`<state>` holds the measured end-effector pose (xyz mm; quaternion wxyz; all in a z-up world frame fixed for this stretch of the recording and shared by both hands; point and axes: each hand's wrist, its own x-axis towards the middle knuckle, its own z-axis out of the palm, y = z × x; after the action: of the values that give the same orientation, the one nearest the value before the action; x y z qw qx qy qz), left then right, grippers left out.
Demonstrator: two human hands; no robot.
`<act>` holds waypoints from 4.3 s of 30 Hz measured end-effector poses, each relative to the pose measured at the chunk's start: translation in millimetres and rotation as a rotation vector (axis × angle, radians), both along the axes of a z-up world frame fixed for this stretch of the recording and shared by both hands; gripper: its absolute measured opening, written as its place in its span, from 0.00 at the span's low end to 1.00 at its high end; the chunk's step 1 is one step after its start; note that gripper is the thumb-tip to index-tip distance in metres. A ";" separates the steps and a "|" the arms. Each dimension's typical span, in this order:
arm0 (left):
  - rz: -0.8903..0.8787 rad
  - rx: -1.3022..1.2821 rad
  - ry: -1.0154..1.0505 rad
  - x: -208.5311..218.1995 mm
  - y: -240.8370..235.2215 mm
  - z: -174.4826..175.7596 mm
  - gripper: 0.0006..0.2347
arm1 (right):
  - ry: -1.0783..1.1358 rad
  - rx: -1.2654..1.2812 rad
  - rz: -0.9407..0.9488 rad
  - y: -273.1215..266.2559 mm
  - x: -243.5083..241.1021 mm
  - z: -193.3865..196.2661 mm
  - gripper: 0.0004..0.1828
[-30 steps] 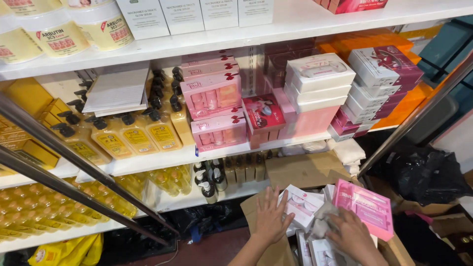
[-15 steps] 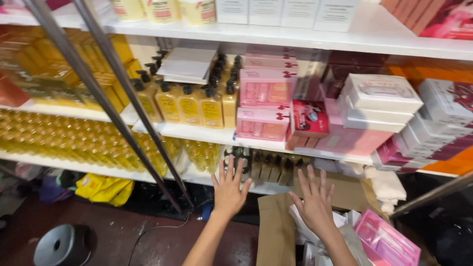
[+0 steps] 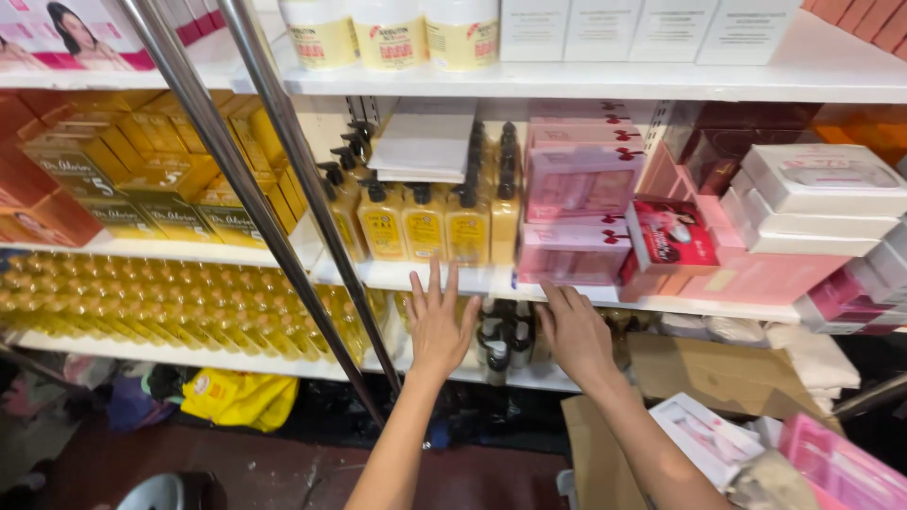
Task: The person wipes a shelf with a cloth and arranges various cosmetic boxes and bottles. They also pick up a notepad and pen to write on it before continuing to organize the products on the shelf.
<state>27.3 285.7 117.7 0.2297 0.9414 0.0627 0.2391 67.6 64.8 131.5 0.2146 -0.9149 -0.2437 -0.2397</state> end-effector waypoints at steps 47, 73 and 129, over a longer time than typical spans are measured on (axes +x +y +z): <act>-0.492 -0.236 -0.246 47.8 69.3 -16.5 0.15 | -0.140 0.697 0.083 153.9 -8.9 13.0 0.14; -0.344 -1.403 -0.074 142.3 116.8 69.4 0.25 | 0.839 1.491 0.233 139.2 142.8 31.3 0.30; -0.790 -2.073 0.186 -37.3 -35.9 0.0 0.16 | 0.474 1.400 0.535 38.1 -36.9 28.2 0.23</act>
<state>-10.0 249.8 117.7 0.9593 0.2620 -0.0549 -0.0903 30.7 102.9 159.7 0.8379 -0.5038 -0.1956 -0.0760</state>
